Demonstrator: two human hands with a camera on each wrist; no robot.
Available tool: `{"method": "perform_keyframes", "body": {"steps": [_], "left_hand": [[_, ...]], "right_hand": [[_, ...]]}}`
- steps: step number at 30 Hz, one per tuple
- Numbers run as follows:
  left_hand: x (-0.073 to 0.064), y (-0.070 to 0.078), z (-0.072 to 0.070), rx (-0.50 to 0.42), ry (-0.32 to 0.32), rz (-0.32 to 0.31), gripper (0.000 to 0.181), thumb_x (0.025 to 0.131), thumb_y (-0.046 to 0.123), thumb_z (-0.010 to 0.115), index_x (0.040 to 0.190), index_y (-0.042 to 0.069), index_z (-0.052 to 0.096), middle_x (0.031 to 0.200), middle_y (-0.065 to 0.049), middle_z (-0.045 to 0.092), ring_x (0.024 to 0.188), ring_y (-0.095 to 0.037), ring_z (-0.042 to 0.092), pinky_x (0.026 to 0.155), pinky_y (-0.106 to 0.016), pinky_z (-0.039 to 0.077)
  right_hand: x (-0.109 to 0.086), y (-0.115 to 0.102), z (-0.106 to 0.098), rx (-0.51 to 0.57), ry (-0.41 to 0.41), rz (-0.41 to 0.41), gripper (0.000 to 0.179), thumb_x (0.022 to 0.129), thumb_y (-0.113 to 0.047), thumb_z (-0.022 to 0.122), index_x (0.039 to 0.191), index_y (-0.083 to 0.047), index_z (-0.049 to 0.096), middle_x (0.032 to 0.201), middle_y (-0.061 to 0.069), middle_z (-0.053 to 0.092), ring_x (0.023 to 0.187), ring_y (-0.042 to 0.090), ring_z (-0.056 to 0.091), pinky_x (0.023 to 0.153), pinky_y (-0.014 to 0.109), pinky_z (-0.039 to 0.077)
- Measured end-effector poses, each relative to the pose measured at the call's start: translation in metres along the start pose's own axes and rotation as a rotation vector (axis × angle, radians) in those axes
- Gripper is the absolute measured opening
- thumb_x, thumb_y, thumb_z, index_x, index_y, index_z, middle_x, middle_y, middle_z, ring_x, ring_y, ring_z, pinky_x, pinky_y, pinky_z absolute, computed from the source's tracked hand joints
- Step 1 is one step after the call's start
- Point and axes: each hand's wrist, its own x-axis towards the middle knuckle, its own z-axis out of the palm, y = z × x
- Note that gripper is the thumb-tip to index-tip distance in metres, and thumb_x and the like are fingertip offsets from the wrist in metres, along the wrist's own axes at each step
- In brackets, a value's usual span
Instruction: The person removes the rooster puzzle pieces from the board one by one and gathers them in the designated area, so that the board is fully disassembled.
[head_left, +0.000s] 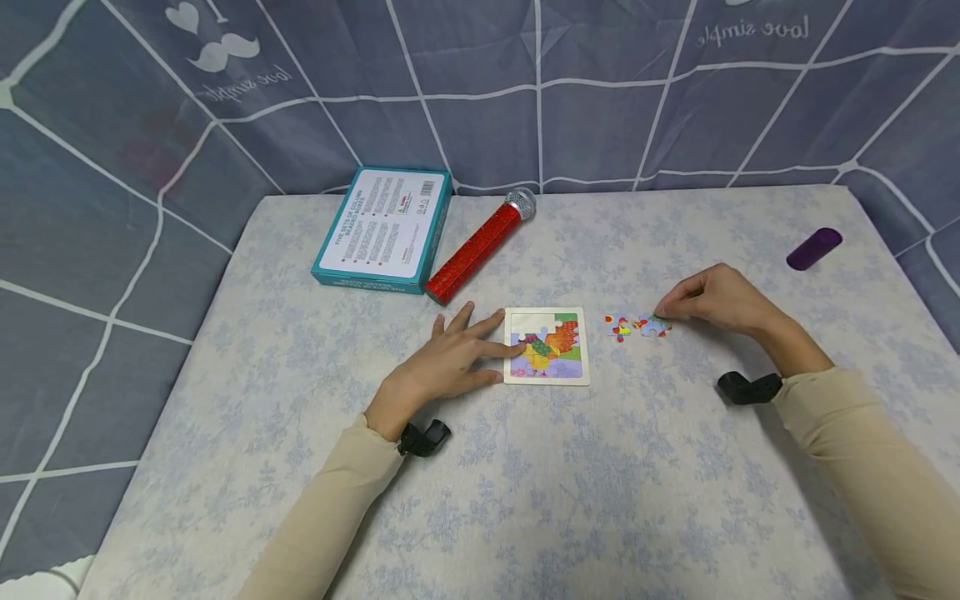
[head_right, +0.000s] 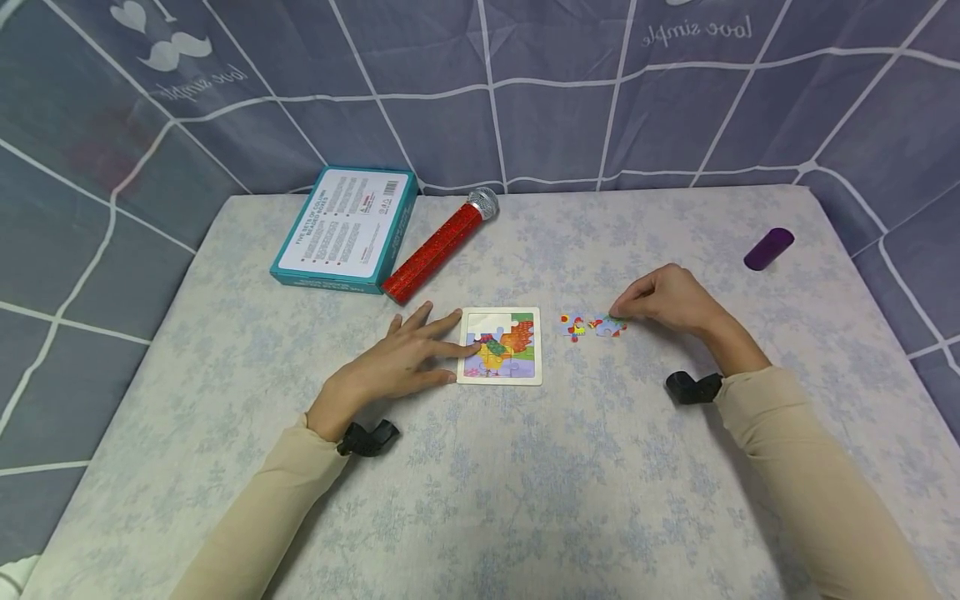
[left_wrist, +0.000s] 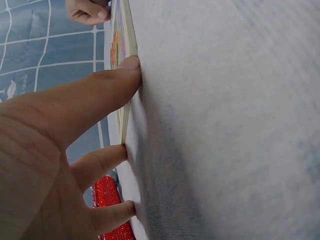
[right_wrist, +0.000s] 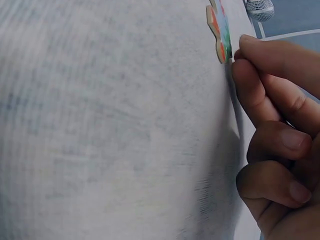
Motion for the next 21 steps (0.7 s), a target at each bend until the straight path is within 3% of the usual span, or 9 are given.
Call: {"method": "perform_keyframes", "body": {"steps": [5, 10, 17, 21], "left_hand": [[0.001, 0.0, 0.0, 0.003, -0.003, -0.007, 0.051, 0.091, 0.029, 0.072, 0.139, 0.032, 0.057, 0.161, -0.007, 0.023, 0.146, -0.048, 0.008, 0.108, -0.073, 0.007], [0.001, 0.0, 0.001, 0.004, 0.001, -0.004, 0.051, 0.09, 0.028, 0.073, 0.138, 0.029, 0.058, 0.161, -0.008, 0.025, 0.146, -0.049, 0.009, 0.107, -0.074, 0.007], [0.0, -0.001, 0.002, 0.006, 0.009, 0.005, 0.05, 0.09, 0.027, 0.073, 0.138, 0.03, 0.059, 0.16, -0.009, 0.026, 0.145, -0.049, 0.01, 0.107, -0.075, 0.008], [0.001, -0.001, 0.002, 0.012, 0.012, 0.007, 0.05, 0.09, 0.028, 0.073, 0.138, 0.031, 0.058, 0.16, -0.009, 0.026, 0.145, -0.049, 0.01, 0.106, -0.075, 0.008]], "right_hand": [[0.001, -0.006, 0.0, 0.029, 0.03, -0.016, 0.026, 0.088, -0.036, 0.075, 0.098, -0.012, 0.079, 0.1, -0.001, 0.074, 0.089, 0.003, 0.057, 0.073, 0.02, 0.043], [0.006, -0.02, 0.011, 0.035, 0.042, -0.085, 0.021, 0.088, -0.026, 0.075, 0.101, -0.01, 0.077, 0.088, 0.002, 0.07, 0.066, 0.011, 0.048, 0.06, 0.025, 0.04], [0.018, -0.043, 0.031, 0.059, -0.083, -0.235, 0.026, 0.086, -0.018, 0.077, 0.111, -0.01, 0.073, 0.087, 0.009, 0.066, 0.057, 0.016, 0.046, 0.05, 0.028, 0.039], [0.027, -0.056, 0.043, 0.098, -0.161, -0.322, 0.031, 0.086, -0.016, 0.077, 0.116, -0.01, 0.071, 0.096, 0.011, 0.062, 0.058, 0.017, 0.044, 0.051, 0.028, 0.039]]}}
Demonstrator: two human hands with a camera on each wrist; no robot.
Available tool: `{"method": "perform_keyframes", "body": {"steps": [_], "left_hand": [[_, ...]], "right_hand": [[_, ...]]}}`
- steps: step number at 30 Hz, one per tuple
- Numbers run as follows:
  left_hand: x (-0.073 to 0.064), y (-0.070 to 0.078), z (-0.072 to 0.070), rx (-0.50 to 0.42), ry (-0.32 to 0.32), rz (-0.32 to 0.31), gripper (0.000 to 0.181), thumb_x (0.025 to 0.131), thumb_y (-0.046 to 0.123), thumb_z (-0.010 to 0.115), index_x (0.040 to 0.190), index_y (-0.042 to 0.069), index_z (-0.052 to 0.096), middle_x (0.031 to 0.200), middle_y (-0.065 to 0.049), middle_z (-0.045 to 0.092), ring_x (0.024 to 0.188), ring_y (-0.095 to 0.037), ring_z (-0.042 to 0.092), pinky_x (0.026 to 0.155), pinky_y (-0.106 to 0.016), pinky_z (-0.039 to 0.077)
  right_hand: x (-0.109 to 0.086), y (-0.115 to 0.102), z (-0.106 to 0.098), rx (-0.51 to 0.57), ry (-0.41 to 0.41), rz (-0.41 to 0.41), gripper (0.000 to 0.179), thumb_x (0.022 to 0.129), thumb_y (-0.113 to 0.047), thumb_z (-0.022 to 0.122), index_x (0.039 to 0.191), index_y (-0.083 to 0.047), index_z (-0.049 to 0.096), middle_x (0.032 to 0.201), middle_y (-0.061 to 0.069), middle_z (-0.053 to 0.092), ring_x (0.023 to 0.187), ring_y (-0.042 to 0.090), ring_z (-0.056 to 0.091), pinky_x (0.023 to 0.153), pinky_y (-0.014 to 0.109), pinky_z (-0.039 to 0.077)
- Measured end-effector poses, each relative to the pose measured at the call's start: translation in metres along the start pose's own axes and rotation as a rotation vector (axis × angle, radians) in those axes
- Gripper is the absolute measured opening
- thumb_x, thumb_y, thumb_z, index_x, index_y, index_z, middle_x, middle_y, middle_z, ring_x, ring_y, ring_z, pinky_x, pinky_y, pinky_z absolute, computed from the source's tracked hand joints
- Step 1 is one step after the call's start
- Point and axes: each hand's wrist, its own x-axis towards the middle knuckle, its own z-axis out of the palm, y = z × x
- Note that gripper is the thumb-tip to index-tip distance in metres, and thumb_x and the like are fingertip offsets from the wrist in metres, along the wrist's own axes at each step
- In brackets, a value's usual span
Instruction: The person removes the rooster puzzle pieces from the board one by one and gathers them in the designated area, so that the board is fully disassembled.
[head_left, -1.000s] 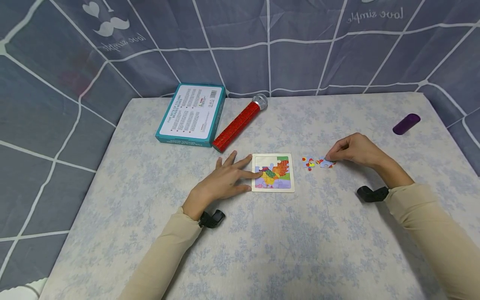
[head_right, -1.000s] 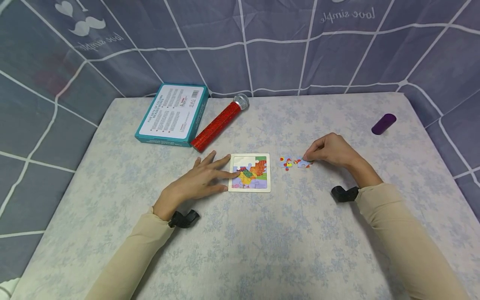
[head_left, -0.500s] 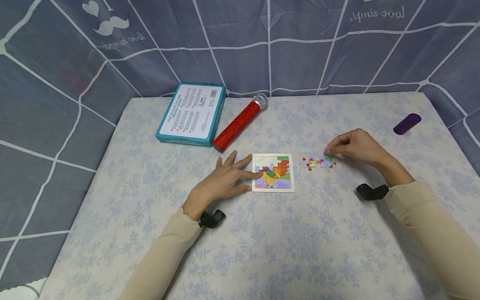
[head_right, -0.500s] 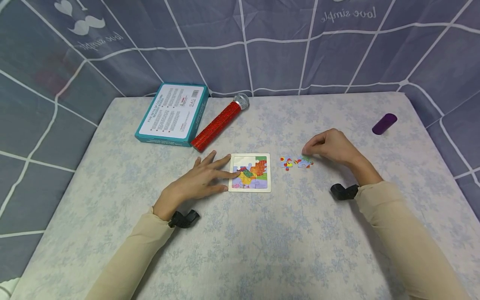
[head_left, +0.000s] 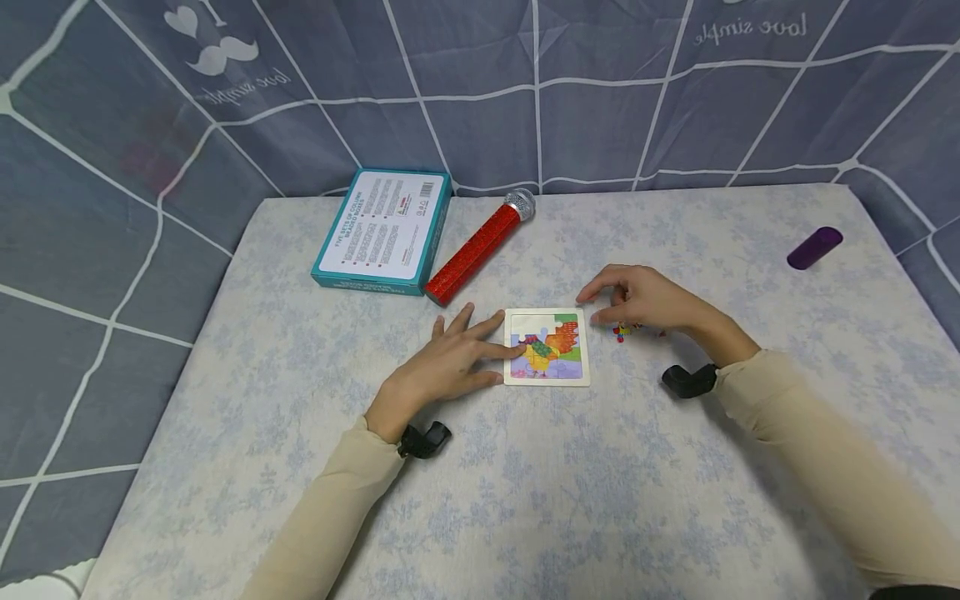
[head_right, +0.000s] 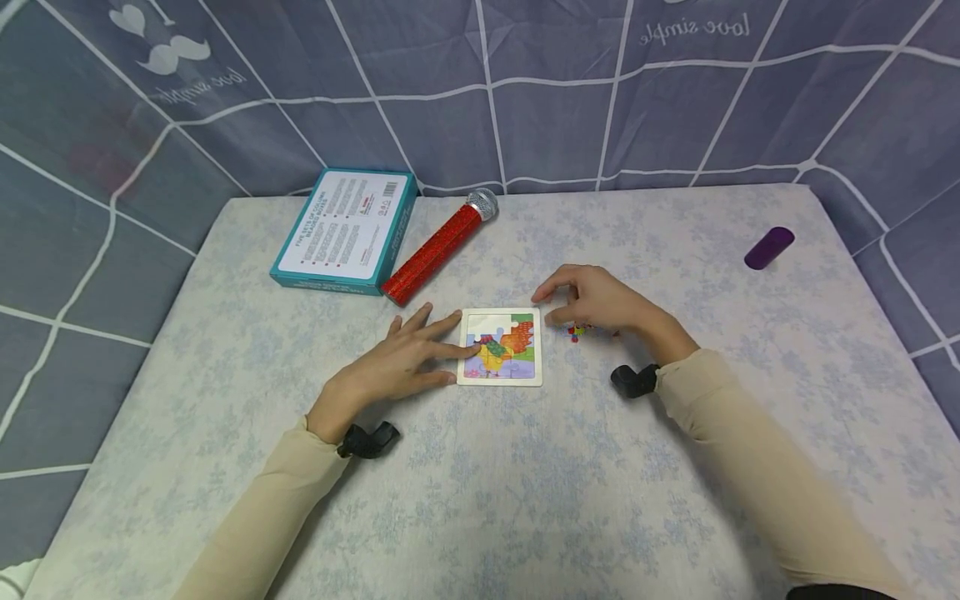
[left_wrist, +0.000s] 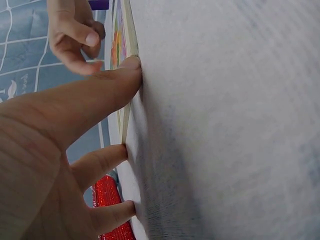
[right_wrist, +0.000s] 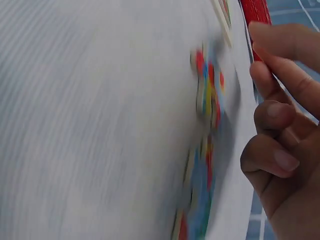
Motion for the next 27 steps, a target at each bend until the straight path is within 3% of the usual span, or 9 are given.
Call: {"method": "perform_keyframes", "body": {"steps": [5, 15, 27], "left_hand": [[0.0, 0.0, 0.0, -0.003, -0.005, -0.008, 0.05, 0.09, 0.029, 0.073, 0.138, 0.032, 0.058, 0.161, -0.008, 0.025, 0.145, -0.049, 0.009, 0.107, -0.074, 0.008], [-0.001, -0.001, 0.0, -0.002, -0.008, -0.02, 0.05, 0.09, 0.03, 0.072, 0.138, 0.032, 0.058, 0.161, -0.007, 0.025, 0.146, -0.048, 0.009, 0.107, -0.074, 0.007], [-0.001, 0.0, -0.001, -0.009, -0.009, -0.006, 0.049, 0.091, 0.031, 0.072, 0.138, 0.031, 0.058, 0.161, -0.008, 0.024, 0.146, -0.048, 0.008, 0.107, -0.074, 0.008]], "right_hand": [[0.014, -0.005, 0.011, 0.037, -0.109, -0.027, 0.038, 0.086, -0.014, 0.076, 0.123, -0.013, 0.068, 0.12, 0.006, 0.058, 0.067, 0.02, 0.044, 0.056, 0.028, 0.04], [0.022, -0.013, 0.016, -0.052, -0.21, -0.052, 0.041, 0.082, -0.002, 0.072, 0.121, -0.015, 0.071, 0.118, 0.007, 0.054, 0.075, 0.023, 0.045, 0.064, 0.032, 0.041], [0.026, -0.019, 0.015, -0.159, -0.255, -0.04, 0.038, 0.079, -0.001, 0.075, 0.11, -0.022, 0.069, 0.119, 0.006, 0.05, 0.081, 0.023, 0.047, 0.066, 0.035, 0.044]]}}
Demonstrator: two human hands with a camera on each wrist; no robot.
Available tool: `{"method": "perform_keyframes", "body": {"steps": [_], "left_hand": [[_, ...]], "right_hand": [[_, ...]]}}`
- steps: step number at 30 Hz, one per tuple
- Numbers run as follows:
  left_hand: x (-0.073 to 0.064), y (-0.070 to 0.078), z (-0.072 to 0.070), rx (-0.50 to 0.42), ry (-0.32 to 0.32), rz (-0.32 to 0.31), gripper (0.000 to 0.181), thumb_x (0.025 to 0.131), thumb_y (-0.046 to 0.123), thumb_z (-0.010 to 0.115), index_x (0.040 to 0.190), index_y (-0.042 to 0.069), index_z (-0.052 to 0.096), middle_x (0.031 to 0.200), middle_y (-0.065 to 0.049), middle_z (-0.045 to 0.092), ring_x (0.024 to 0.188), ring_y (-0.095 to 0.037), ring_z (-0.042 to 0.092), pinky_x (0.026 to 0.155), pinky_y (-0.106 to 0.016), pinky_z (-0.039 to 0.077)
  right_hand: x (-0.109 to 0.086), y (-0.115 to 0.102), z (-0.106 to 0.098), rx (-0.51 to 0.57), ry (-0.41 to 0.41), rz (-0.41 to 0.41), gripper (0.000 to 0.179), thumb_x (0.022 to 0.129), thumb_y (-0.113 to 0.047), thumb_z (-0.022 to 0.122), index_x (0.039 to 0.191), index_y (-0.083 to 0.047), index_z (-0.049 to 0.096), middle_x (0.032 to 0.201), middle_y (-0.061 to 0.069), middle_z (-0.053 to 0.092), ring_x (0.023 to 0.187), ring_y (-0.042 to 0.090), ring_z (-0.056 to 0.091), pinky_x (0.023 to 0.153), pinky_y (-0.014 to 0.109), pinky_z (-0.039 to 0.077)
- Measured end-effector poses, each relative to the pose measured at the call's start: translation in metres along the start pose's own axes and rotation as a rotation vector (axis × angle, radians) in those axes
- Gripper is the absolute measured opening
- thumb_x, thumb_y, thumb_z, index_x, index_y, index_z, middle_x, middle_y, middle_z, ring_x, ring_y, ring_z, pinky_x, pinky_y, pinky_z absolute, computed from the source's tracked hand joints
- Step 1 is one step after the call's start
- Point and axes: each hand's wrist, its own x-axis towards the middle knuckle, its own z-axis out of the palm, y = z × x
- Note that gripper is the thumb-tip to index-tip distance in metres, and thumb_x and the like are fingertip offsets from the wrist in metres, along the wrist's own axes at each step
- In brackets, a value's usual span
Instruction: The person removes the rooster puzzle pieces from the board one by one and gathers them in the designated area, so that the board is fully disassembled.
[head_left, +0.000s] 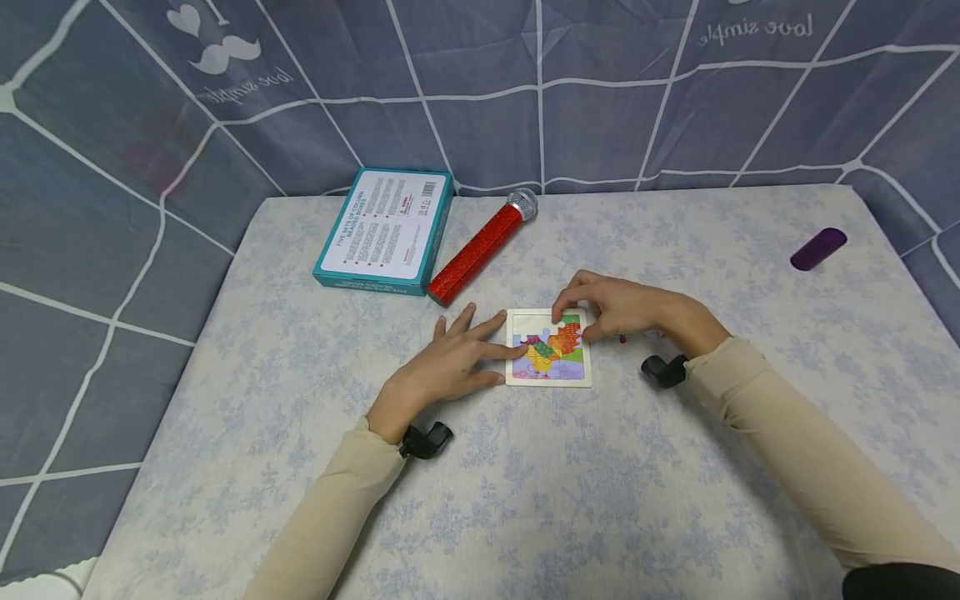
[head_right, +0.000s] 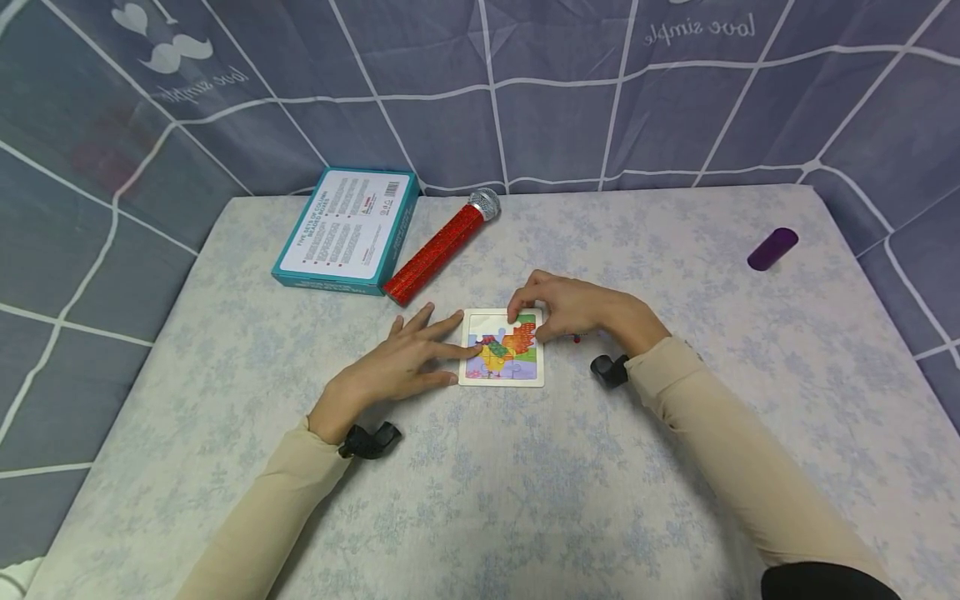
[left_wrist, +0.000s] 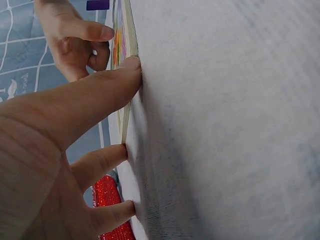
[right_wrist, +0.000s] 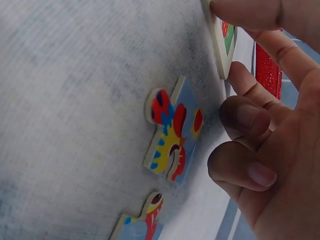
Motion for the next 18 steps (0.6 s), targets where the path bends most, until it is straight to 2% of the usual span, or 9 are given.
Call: {"method": "perform_keyframes", "body": {"steps": [6, 14, 18], "left_hand": [[0.0004, -0.0011, 0.0008, 0.001, 0.003, 0.002, 0.049, 0.091, 0.031, 0.072, 0.138, 0.031, 0.058, 0.161, -0.007, 0.024, 0.146, -0.048, 0.009, 0.107, -0.074, 0.008], [0.0006, -0.0004, 0.0007, 0.0, 0.008, -0.001, 0.049, 0.09, 0.03, 0.073, 0.138, 0.031, 0.059, 0.161, -0.008, 0.025, 0.146, -0.048, 0.01, 0.107, -0.074, 0.008], [0.0002, 0.0002, 0.0007, -0.006, 0.007, -0.004, 0.049, 0.09, 0.029, 0.073, 0.138, 0.031, 0.059, 0.161, -0.008, 0.025, 0.146, -0.048, 0.009, 0.107, -0.074, 0.007]], "right_hand": [[0.004, -0.003, -0.0003, -0.018, -0.017, -0.008, 0.033, 0.079, -0.005, 0.077, 0.105, -0.023, 0.066, 0.118, 0.006, 0.048, 0.093, 0.025, 0.047, 0.074, 0.037, 0.04], [0.0027, -0.0023, 0.0003, 0.027, 0.009, -0.011, 0.035, 0.077, -0.001, 0.075, 0.105, -0.019, 0.065, 0.116, 0.004, 0.051, 0.075, 0.024, 0.048, 0.063, 0.035, 0.045], [0.0004, -0.0003, 0.0001, 0.099, 0.021, -0.014, 0.028, 0.083, -0.002, 0.071, 0.106, -0.016, 0.065, 0.112, 0.005, 0.057, 0.065, 0.023, 0.051, 0.053, 0.033, 0.047]]}}
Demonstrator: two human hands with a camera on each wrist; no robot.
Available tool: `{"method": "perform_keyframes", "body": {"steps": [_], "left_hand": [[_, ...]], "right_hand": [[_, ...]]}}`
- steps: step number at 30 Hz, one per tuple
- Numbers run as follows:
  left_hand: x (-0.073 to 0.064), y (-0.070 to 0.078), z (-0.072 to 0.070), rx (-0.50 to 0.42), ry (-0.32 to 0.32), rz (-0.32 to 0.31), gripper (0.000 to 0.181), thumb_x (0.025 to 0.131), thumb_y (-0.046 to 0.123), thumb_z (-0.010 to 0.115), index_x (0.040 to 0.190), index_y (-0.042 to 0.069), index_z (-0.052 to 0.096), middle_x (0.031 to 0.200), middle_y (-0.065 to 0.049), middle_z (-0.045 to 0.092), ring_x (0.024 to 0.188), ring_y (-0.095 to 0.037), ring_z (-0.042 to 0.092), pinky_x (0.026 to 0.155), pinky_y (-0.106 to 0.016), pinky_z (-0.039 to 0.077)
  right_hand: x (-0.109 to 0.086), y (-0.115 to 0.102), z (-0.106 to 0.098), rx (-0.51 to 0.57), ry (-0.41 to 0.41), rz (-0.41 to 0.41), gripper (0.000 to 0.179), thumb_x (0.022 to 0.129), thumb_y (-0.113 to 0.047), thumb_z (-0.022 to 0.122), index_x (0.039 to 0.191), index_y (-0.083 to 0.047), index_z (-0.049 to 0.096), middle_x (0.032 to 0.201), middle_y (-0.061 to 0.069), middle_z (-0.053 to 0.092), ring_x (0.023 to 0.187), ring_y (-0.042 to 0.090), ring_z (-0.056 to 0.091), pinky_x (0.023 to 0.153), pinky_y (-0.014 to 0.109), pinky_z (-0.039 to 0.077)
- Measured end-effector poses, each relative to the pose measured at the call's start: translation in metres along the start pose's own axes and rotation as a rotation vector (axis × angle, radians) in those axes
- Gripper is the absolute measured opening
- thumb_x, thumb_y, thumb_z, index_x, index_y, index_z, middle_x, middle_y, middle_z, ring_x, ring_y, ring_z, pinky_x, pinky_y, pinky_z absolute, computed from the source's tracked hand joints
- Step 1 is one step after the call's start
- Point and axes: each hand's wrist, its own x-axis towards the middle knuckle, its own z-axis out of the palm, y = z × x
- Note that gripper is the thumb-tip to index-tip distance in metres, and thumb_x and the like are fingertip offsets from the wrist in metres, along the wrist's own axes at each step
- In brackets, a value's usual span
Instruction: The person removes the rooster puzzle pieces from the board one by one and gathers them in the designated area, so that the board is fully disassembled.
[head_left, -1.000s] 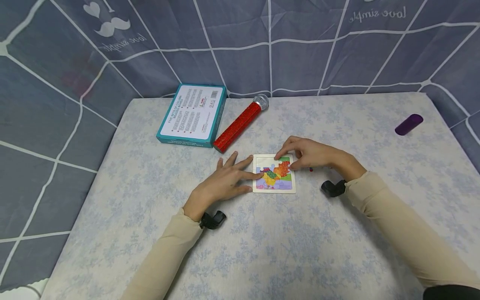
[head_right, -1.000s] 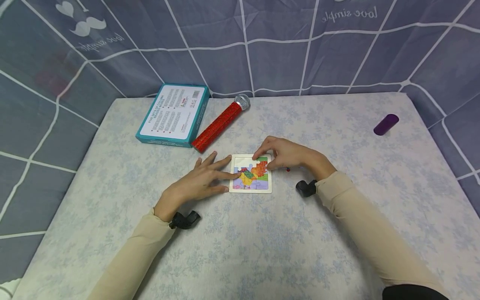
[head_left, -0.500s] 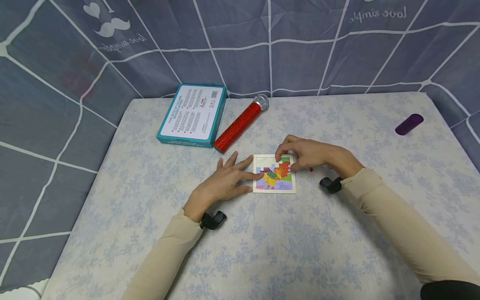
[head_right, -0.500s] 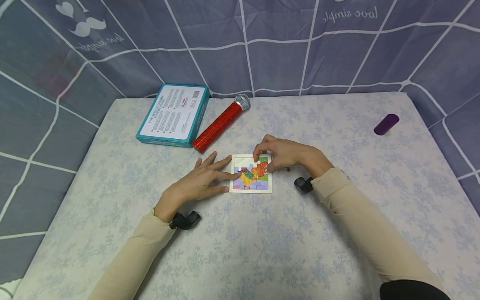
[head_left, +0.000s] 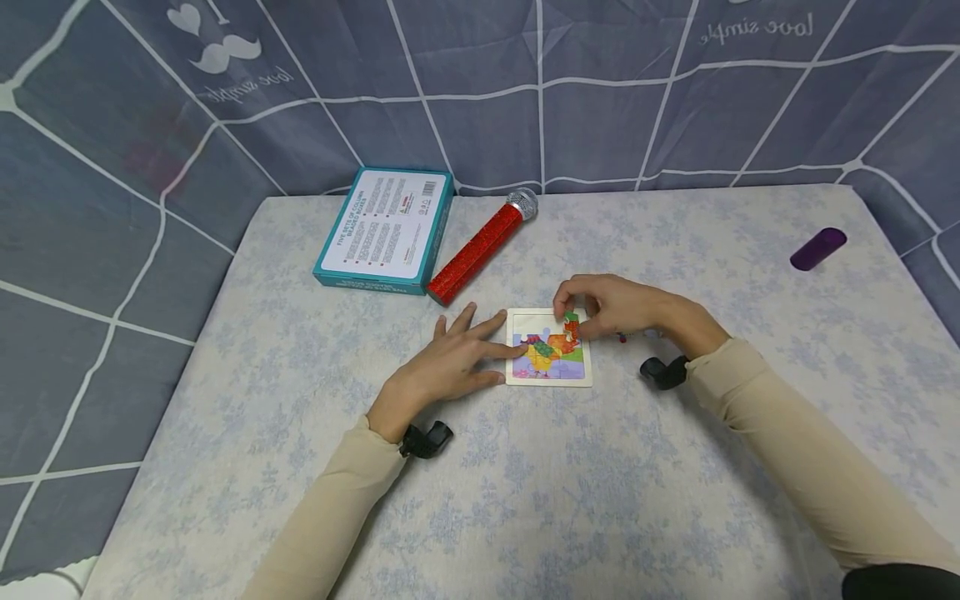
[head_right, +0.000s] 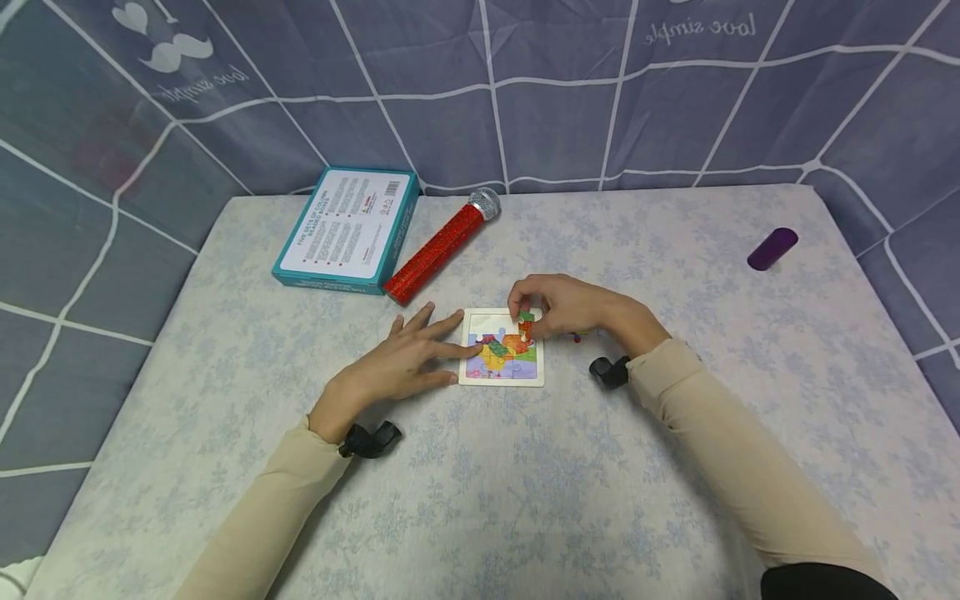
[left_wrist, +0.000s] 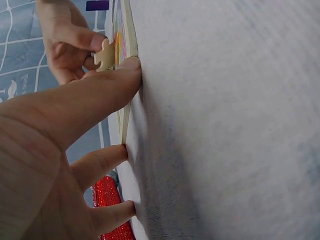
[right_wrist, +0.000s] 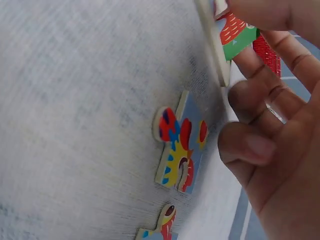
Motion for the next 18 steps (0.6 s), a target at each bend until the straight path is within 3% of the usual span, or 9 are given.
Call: {"method": "perform_keyframes", "body": {"steps": [3, 7, 14, 18], "left_hand": [[-0.0001, 0.0007, -0.0006, -0.001, -0.001, -0.003, 0.049, 0.09, 0.029, 0.073, 0.138, 0.03, 0.059, 0.161, -0.008, 0.025, 0.146, -0.048, 0.009, 0.107, -0.074, 0.008], [-0.0002, 0.001, -0.0009, 0.005, -0.003, -0.004, 0.05, 0.09, 0.03, 0.073, 0.138, 0.03, 0.059, 0.161, -0.008, 0.025, 0.146, -0.048, 0.009, 0.107, -0.074, 0.008], [-0.0003, 0.0012, -0.001, 0.004, 0.003, 0.002, 0.049, 0.09, 0.03, 0.073, 0.137, 0.029, 0.06, 0.16, -0.009, 0.026, 0.145, -0.049, 0.01, 0.107, -0.075, 0.008], [-0.0005, 0.001, -0.0007, 0.001, 0.004, 0.004, 0.049, 0.09, 0.029, 0.073, 0.137, 0.029, 0.06, 0.16, -0.009, 0.026, 0.145, -0.049, 0.01, 0.107, -0.074, 0.008]], "right_hand": [[-0.002, 0.0016, -0.0014, 0.037, 0.02, -0.014, 0.023, 0.088, -0.002, 0.067, 0.107, -0.015, 0.066, 0.108, 0.006, 0.06, 0.061, 0.023, 0.051, 0.054, 0.032, 0.047], [-0.0031, 0.0044, -0.0026, 0.046, 0.063, -0.026, 0.023, 0.091, -0.003, 0.067, 0.112, -0.013, 0.068, 0.103, 0.007, 0.062, 0.068, 0.022, 0.054, 0.064, 0.03, 0.047], [-0.0044, 0.006, -0.0036, 0.069, 0.123, 0.024, 0.013, 0.094, -0.012, 0.067, 0.106, -0.01, 0.072, 0.083, 0.011, 0.066, 0.062, 0.017, 0.05, 0.056, 0.028, 0.041], [-0.006, 0.0062, -0.0052, 0.103, 0.13, 0.016, 0.013, 0.094, -0.013, 0.067, 0.105, -0.01, 0.074, 0.093, 0.008, 0.071, 0.07, 0.017, 0.051, 0.061, 0.027, 0.042]]}}
